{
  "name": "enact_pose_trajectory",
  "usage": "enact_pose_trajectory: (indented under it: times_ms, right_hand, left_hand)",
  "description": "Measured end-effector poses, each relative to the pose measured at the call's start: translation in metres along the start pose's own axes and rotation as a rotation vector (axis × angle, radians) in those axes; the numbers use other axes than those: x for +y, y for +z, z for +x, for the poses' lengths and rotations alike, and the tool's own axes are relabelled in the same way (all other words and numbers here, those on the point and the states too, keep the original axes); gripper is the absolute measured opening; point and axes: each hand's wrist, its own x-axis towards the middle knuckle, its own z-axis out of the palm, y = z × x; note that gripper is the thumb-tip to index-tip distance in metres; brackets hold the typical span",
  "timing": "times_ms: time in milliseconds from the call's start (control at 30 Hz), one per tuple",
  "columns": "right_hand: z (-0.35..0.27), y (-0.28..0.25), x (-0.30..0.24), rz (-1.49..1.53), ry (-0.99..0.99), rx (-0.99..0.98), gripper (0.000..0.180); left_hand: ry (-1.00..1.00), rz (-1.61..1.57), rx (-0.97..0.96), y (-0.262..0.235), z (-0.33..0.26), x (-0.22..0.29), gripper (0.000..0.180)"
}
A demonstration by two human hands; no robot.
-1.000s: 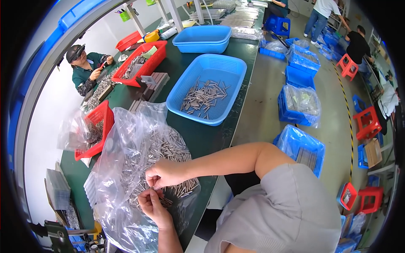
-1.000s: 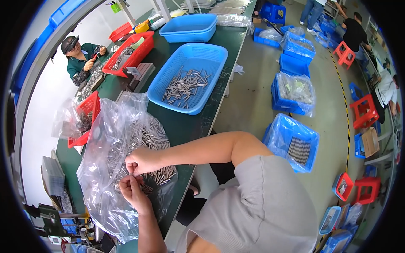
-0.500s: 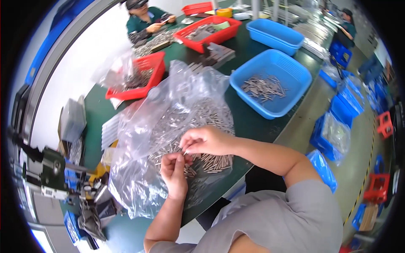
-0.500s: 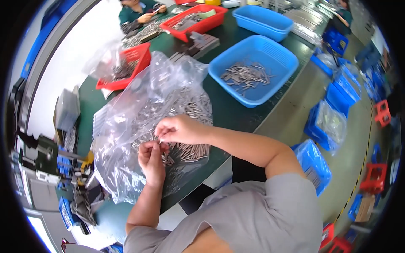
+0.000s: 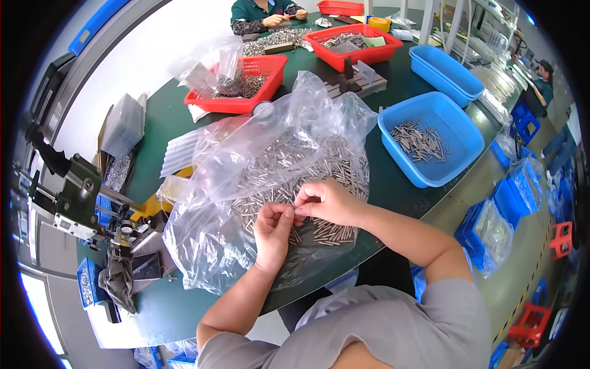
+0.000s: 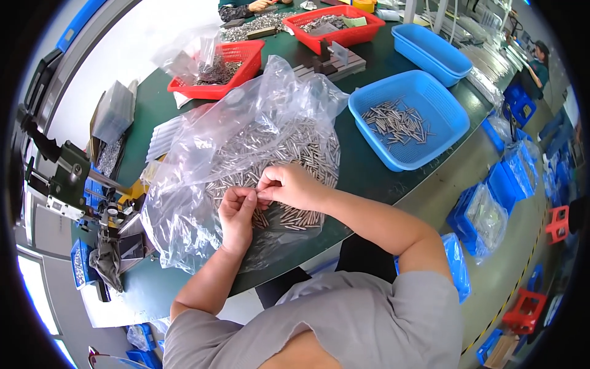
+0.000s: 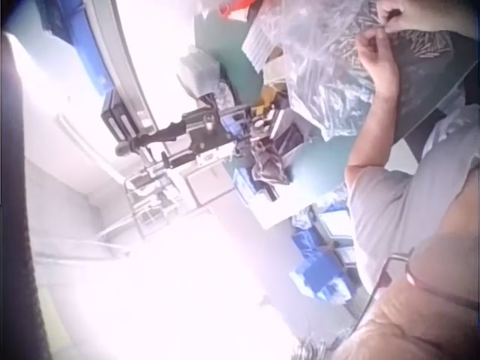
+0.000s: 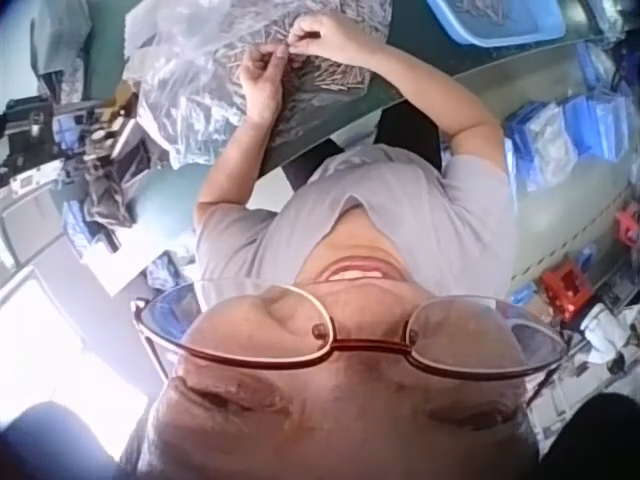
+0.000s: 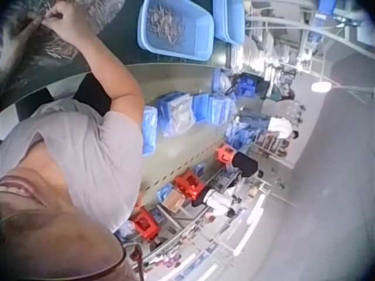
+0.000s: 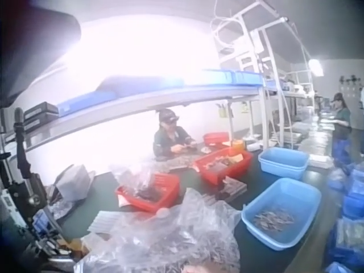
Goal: Sorting and inspecting small metal pins on a workbench in a factory setting.
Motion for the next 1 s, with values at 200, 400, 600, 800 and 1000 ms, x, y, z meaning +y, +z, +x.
enact_pose_trajectory:
  times_ms: [200,400,600,800,1000]
  right_hand:
    - [0.002,0.003,0.001,-0.08,-0.17,0.068,0.013]
    - [-0.005,-0.016,-0.009,-0.076,-0.25,0.407,0.005]
    - [-0.009,-0.02,-0.001,-0.07,-0.183,0.254,0.016]
    - [0.0,-0.001,0.01,-0.253,-0.393,0.095,0.012]
    - [-0.006,-0.021,0.003,-0.362,-0.402,0.558,0.012]
  left_hand:
    - [-0.005,-0.034,0.022,0.001,0.001,0.004,0.006]
    - [0.033,0.026,0.016,0.0,-0.003,0.004,0.006]
    - [0.037,0.112,0.066,0.004,-0.002,0.003,0.003]
    - [0.115,0.128,0.055,0.003,-0.002,0.002,0.004]
    - [0.091,0.03,0.033,0.008,0.001,0.003,0.006]
